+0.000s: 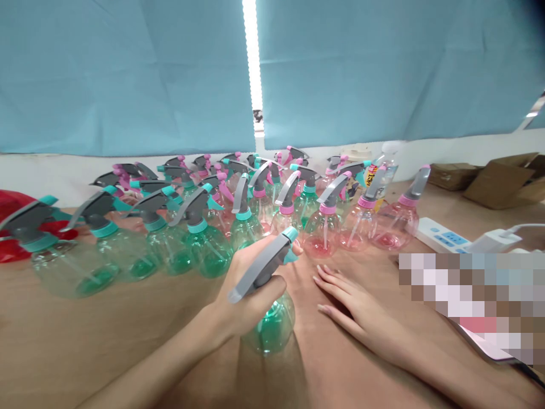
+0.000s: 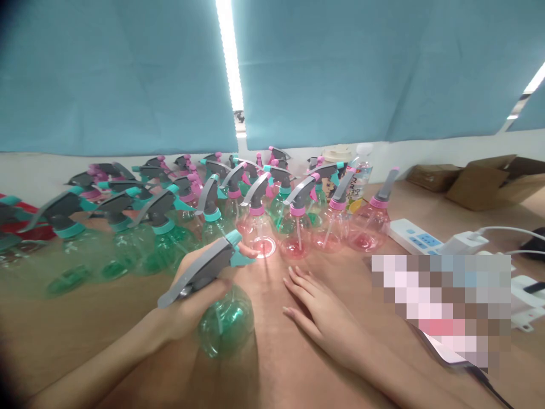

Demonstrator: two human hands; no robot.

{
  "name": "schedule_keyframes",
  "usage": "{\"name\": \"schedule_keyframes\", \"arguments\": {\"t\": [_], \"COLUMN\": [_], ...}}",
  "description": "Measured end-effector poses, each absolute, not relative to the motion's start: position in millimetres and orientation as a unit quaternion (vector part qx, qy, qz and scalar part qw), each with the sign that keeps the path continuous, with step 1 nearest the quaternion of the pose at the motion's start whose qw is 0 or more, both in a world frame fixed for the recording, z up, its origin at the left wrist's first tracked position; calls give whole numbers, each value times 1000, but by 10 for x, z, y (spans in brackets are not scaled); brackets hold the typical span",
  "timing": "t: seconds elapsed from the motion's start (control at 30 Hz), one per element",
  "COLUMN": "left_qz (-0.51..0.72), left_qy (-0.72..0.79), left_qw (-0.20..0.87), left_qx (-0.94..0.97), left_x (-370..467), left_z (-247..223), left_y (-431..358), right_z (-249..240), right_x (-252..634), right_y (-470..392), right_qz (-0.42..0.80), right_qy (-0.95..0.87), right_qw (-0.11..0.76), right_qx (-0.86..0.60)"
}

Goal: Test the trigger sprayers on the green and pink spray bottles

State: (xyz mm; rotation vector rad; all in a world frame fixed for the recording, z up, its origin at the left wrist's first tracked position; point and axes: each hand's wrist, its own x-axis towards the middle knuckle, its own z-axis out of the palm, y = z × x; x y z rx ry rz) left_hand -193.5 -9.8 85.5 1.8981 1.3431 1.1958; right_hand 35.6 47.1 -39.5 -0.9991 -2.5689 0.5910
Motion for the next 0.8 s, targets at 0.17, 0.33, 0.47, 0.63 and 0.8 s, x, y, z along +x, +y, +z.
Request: {"name": "schedule_keyframes", "arguments": {"t": [0.17,0.33,0.47,0.63,0.8], "left_qz": [464,460,452,451,451], "left_qy": [505,491,485,487,496], "left_qw": [265,261,270,261,242], "left_qx": [677,692,698,701,702], "left_x": [-1888,-1887,-1909,-1917,-1919], "left_z": [825,826,825,824,810], "left_y": [-116,-118,-108,-108,-111], "right_z": [-392,-399,-402,-413,-444], "right_x": [356,352,348,350,352], "right_y": [471,477,471,478,486], "right_qz": [206,203,202,197,204], "right_qy": [-900,-901,-901,-903,-898], "right_qw": [155,152,145,140,160], "right_qx": [-353,-351,-355,-355,-355]}}
